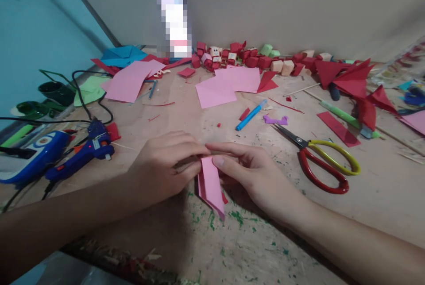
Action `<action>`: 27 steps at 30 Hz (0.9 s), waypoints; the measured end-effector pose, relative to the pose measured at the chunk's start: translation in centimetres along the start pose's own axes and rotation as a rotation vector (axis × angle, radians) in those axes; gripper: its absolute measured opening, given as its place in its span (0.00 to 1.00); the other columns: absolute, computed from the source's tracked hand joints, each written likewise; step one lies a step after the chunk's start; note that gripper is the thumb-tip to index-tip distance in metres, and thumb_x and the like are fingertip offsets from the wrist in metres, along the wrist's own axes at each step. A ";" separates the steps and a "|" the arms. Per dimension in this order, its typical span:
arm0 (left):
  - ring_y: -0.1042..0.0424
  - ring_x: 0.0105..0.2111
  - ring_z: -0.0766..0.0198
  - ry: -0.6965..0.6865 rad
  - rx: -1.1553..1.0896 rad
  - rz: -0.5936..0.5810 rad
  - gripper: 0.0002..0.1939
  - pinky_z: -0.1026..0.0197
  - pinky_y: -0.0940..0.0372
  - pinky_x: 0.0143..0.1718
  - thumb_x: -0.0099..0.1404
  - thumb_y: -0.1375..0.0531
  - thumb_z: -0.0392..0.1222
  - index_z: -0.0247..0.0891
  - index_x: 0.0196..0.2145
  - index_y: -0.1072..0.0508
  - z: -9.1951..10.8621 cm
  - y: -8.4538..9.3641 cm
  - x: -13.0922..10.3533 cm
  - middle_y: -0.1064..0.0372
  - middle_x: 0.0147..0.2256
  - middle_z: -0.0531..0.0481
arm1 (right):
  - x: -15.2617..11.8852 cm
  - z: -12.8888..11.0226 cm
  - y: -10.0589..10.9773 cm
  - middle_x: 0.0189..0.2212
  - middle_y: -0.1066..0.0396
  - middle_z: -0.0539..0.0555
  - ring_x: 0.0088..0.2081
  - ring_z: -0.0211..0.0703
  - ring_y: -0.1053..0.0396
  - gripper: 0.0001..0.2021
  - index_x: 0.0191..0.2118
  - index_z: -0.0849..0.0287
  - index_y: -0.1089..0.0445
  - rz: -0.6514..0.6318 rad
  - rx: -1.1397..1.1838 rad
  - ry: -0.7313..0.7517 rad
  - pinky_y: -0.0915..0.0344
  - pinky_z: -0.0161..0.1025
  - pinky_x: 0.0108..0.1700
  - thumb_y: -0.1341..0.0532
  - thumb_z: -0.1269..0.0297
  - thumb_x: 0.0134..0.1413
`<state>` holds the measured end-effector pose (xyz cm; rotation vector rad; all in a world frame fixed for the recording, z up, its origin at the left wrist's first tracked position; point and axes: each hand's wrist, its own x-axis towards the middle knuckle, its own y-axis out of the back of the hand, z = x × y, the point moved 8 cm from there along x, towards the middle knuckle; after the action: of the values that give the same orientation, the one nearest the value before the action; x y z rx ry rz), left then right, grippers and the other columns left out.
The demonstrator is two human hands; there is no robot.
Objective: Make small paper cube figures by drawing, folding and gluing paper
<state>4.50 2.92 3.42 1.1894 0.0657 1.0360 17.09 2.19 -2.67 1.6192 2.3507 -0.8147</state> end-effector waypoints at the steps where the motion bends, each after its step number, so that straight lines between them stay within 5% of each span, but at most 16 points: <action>1: 0.26 0.36 0.60 -0.010 0.001 -0.013 0.07 0.58 0.34 0.42 0.68 0.41 0.32 0.36 0.36 0.22 -0.1 -0.1 0.0 0.22 0.34 0.49 | 0.0 0.0 0.1 0.40 0.19 0.54 0.40 0.42 0.23 0.18 0.52 0.51 0.21 0.012 -0.005 -0.004 0.27 0.38 0.43 0.29 0.59 0.56; 11: 0.29 0.32 0.60 -0.077 0.116 -0.094 0.14 0.58 0.36 0.38 0.71 0.47 0.33 0.36 0.31 0.24 0.6 -0.5 -0.5 0.26 0.29 0.48 | -0.1 0.7 -0.8 0.36 0.19 0.55 0.37 0.41 0.22 0.13 0.49 0.54 0.20 -0.107 0.057 -0.054 0.27 0.34 0.38 0.32 0.61 0.59; 15: 0.29 0.32 0.61 -0.018 0.000 -0.032 0.10 0.58 0.35 0.38 0.67 0.44 0.32 0.36 0.31 0.23 0.4 -0.1 0.0 0.25 0.29 0.48 | -0.1 0.4 -0.4 0.33 0.20 0.53 0.33 0.39 0.24 0.13 0.48 0.54 0.19 -0.074 0.056 -0.040 0.28 0.33 0.34 0.31 0.61 0.58; 24: 0.34 0.26 0.66 0.062 -0.139 -0.089 0.08 0.62 0.40 0.30 0.60 0.42 0.30 0.34 0.27 0.24 -0.3 -0.5 0.3 0.31 0.24 0.52 | 0.2 0.1 0.1 0.34 0.20 0.56 0.34 0.43 0.23 0.15 0.50 0.58 0.21 -0.033 0.039 -0.046 0.27 0.38 0.35 0.31 0.62 0.57; 27: 0.36 0.23 0.68 0.218 -0.254 -0.115 0.09 0.64 0.42 0.26 0.60 0.43 0.29 0.36 0.24 0.26 -1.5 -1.1 0.2 0.33 0.22 0.55 | 0.2 0.2 -0.1 0.35 0.20 0.56 0.35 0.43 0.22 0.15 0.51 0.58 0.22 -0.060 0.039 -0.039 0.26 0.38 0.35 0.33 0.61 0.60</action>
<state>4.50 4.15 2.06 0.8315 0.1666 1.0353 16.86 2.17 -2.87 1.5397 2.3814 -0.9012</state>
